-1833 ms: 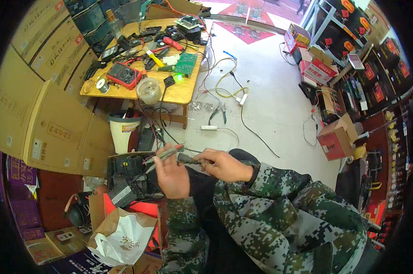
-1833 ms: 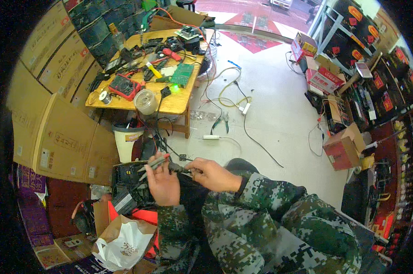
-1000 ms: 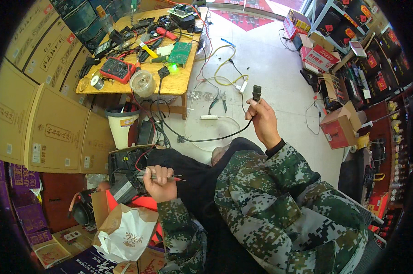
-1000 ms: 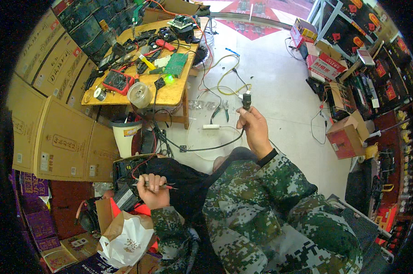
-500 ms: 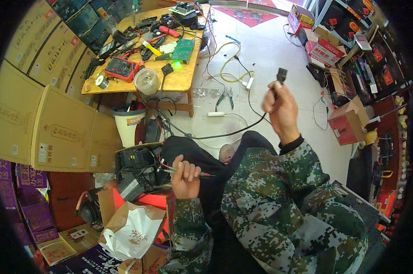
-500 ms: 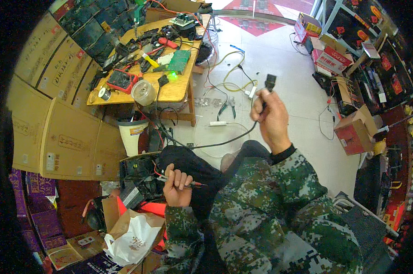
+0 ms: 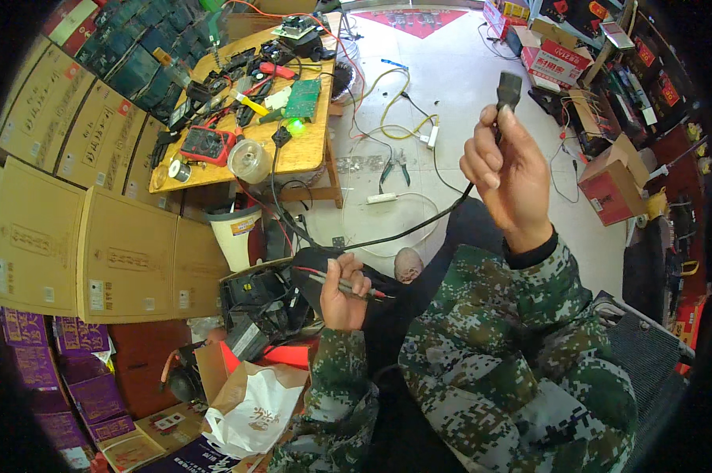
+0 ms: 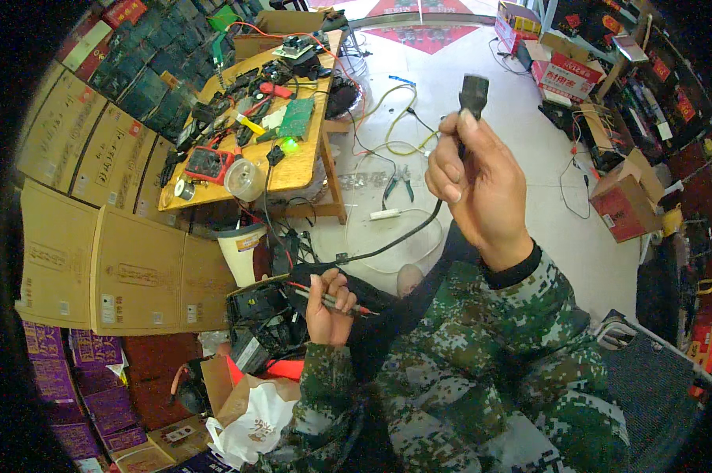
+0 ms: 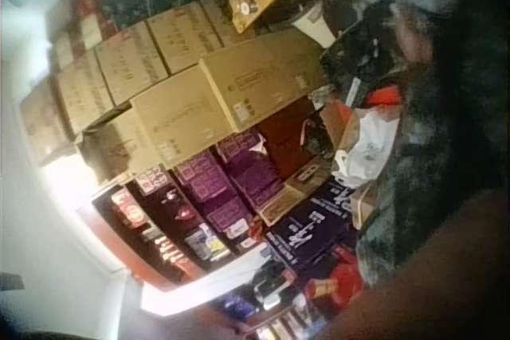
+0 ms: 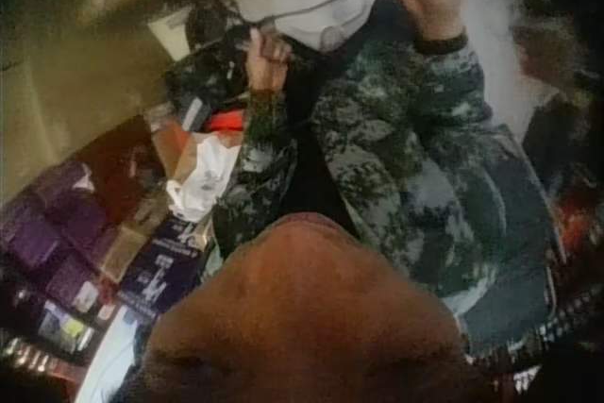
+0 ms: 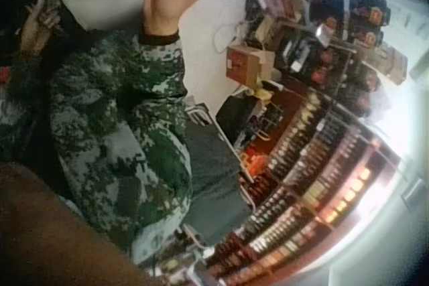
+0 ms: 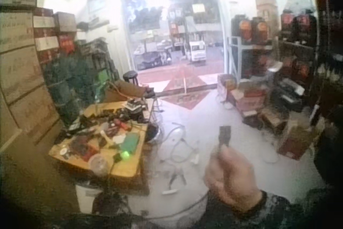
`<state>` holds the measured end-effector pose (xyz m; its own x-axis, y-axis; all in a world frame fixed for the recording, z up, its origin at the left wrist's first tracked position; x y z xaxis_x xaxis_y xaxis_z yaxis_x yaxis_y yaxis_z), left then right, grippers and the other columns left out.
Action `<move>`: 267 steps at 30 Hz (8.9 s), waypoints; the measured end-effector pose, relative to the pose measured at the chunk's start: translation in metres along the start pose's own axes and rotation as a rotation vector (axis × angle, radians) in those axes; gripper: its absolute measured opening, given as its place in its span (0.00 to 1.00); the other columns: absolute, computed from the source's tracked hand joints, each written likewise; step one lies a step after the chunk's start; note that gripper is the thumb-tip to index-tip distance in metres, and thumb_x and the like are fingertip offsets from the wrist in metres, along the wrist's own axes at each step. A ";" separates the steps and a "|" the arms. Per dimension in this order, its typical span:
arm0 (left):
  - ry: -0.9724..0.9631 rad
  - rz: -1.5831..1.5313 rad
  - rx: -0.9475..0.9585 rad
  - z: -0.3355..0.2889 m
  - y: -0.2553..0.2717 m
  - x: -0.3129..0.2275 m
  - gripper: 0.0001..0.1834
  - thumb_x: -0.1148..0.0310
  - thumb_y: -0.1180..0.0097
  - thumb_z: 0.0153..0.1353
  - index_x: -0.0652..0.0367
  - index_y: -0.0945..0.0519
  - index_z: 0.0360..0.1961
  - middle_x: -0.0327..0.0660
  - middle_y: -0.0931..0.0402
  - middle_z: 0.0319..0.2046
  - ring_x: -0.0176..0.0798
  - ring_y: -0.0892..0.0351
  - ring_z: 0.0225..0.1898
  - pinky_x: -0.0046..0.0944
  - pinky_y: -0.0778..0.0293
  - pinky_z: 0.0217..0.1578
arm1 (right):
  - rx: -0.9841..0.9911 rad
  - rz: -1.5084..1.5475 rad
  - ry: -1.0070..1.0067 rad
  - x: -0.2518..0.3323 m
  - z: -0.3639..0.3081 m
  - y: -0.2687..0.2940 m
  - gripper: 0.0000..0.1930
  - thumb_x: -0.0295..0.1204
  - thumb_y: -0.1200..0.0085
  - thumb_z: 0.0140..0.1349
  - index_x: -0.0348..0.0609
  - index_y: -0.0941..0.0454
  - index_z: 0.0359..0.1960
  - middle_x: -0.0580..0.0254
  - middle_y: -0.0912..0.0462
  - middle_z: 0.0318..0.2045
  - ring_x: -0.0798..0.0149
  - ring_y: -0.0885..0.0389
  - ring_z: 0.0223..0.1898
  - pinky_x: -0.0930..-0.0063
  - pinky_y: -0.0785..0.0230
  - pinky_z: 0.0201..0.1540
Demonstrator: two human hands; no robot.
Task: The person sits on the floor and uses a multimeter to test a power strip and a battery pack. They connect probes to the power strip and battery terminals, observe voltage readings, and plug/unplug a cable to check continuity.
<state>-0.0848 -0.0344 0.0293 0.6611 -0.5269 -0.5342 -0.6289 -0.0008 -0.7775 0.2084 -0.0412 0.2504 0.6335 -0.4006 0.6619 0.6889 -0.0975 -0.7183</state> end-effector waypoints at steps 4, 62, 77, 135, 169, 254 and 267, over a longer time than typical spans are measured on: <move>-0.053 0.021 -0.022 0.020 -0.001 -0.019 0.25 0.48 0.53 0.80 0.61 0.23 0.57 0.44 0.17 0.46 0.30 0.35 0.26 0.34 0.36 0.31 | 0.089 0.043 0.031 0.012 0.006 -0.026 0.18 0.41 0.63 0.84 0.38 0.27 0.49 0.69 0.34 0.21 0.72 0.37 0.19 0.75 0.44 0.27; 0.184 0.367 0.618 0.212 -0.292 -0.081 0.17 0.67 0.47 0.77 0.70 0.23 0.57 0.37 0.21 0.35 0.21 0.37 0.22 0.24 0.38 0.20 | -0.374 -0.281 0.225 0.051 -0.095 0.186 0.16 0.40 0.56 0.81 0.39 0.25 0.47 0.59 0.19 0.34 0.62 0.20 0.42 0.69 0.29 0.46; 0.267 0.294 0.470 0.248 -0.247 -0.008 0.18 0.67 0.45 0.76 0.68 0.25 0.60 0.39 0.20 0.38 0.24 0.37 0.22 0.26 0.40 0.21 | -0.609 -0.499 0.104 0.052 -0.058 0.268 0.17 0.41 0.53 0.80 0.37 0.25 0.46 0.60 0.19 0.29 0.65 0.23 0.33 0.71 0.31 0.40; 0.308 -0.162 -0.625 0.372 -0.303 0.263 0.19 0.68 0.46 0.75 0.59 0.25 0.64 0.44 0.16 0.54 0.27 0.37 0.24 0.29 0.37 0.24 | -0.253 -0.358 -0.400 0.369 0.333 0.304 0.09 0.28 0.50 0.72 0.33 0.26 0.43 0.41 0.13 0.36 0.45 0.12 0.44 0.47 0.22 0.56; -0.084 -0.104 -1.135 0.160 -0.176 0.230 0.05 0.65 0.48 0.75 0.54 0.25 0.43 0.34 0.21 0.37 0.31 0.35 0.26 0.33 0.36 0.24 | -0.418 -0.633 -0.105 0.378 0.518 0.553 0.16 0.33 0.55 0.81 0.27 0.25 0.51 0.39 0.16 0.54 0.48 0.16 0.58 0.57 0.21 0.62; -0.030 -0.090 -1.168 0.120 -0.132 0.305 0.19 0.61 0.48 0.77 0.58 0.30 0.62 0.47 0.23 0.53 0.53 0.26 0.64 0.60 0.29 0.67 | -1.001 -0.311 -0.686 0.197 0.172 0.868 0.13 0.28 0.47 0.76 0.30 0.24 0.55 0.52 0.17 0.52 0.57 0.18 0.59 0.66 0.21 0.63; 0.059 -0.162 -1.166 0.075 -0.112 0.369 0.18 0.61 0.52 0.80 0.62 0.30 0.61 0.51 0.23 0.53 0.55 0.23 0.61 0.62 0.28 0.68 | -0.996 -0.459 -0.642 0.181 0.100 0.872 0.19 0.28 0.48 0.76 0.25 0.28 0.61 0.43 0.19 0.57 0.53 0.18 0.59 0.69 0.20 0.61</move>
<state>0.2602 -0.1655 -0.1060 0.7666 -0.4883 -0.4170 -0.5539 -0.8314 -0.0449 0.9592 -0.1072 -0.2348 0.6561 0.3365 0.6755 0.5046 -0.8612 -0.0611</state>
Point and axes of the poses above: each hand's wrist, its own z-axis towards the middle knuckle, its own y-axis out of the back of the hand, x = y × z, the point moved 8 cm from there along z, towards the middle knuckle
